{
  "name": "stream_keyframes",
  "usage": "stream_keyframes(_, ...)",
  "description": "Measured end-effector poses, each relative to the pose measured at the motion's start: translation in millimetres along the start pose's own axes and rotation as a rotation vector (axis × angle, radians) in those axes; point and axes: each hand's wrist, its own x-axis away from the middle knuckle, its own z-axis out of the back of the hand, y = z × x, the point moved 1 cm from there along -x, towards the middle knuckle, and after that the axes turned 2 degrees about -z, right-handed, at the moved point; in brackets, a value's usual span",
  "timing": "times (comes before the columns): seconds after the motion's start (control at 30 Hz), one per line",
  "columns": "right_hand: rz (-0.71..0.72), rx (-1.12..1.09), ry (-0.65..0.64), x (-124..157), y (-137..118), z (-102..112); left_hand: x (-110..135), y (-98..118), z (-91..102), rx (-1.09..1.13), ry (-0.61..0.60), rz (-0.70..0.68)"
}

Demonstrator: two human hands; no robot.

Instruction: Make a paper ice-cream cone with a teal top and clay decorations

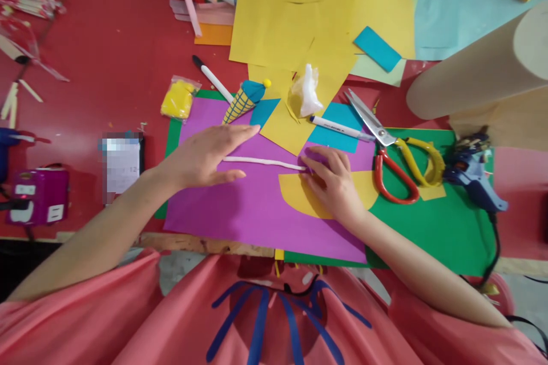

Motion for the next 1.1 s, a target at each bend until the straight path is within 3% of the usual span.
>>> stream_keyframes(0.1,-0.012,-0.021,0.010,-1.0,-0.5,-0.5,19.0,-1.0,-4.9,-0.102,0.030,0.108)
stream_keyframes(0.37,0.027,-0.003,-0.031,-5.8,-0.6,2.9,31.5,-0.4,-23.0,-0.166,0.326,0.074)
stream_keyframes(0.5,-0.012,-0.143,-0.047,-11.4,-2.7,8.6,29.5,7.8,-16.4,0.005,0.428,0.118)
stream_keyframes(0.67,-0.285,-0.461,-0.016,-11.9,-1.5,25.9,18.4,19.7,-8.6,0.380,0.597,0.310)
stream_keyframes(0.73,-0.394,-0.571,0.021,-9.4,0.5,37.8,8.8,29.3,-6.5,0.459,0.593,0.308)
stream_keyframes(0.87,-0.543,-0.723,0.070,2.5,6.0,66.2,-13.5,51.6,-5.2,0.575,0.439,0.377)
stream_keyframes(1.0,-0.617,-0.665,0.072,21.8,12.2,87.1,-32.2,62.0,-14.3,0.743,0.310,0.438)
stream_keyframes(1.1,-0.670,-0.632,0.073,33.5,16.8,92.8,-40.4,60.9,-25.3,0.858,0.317,0.463)
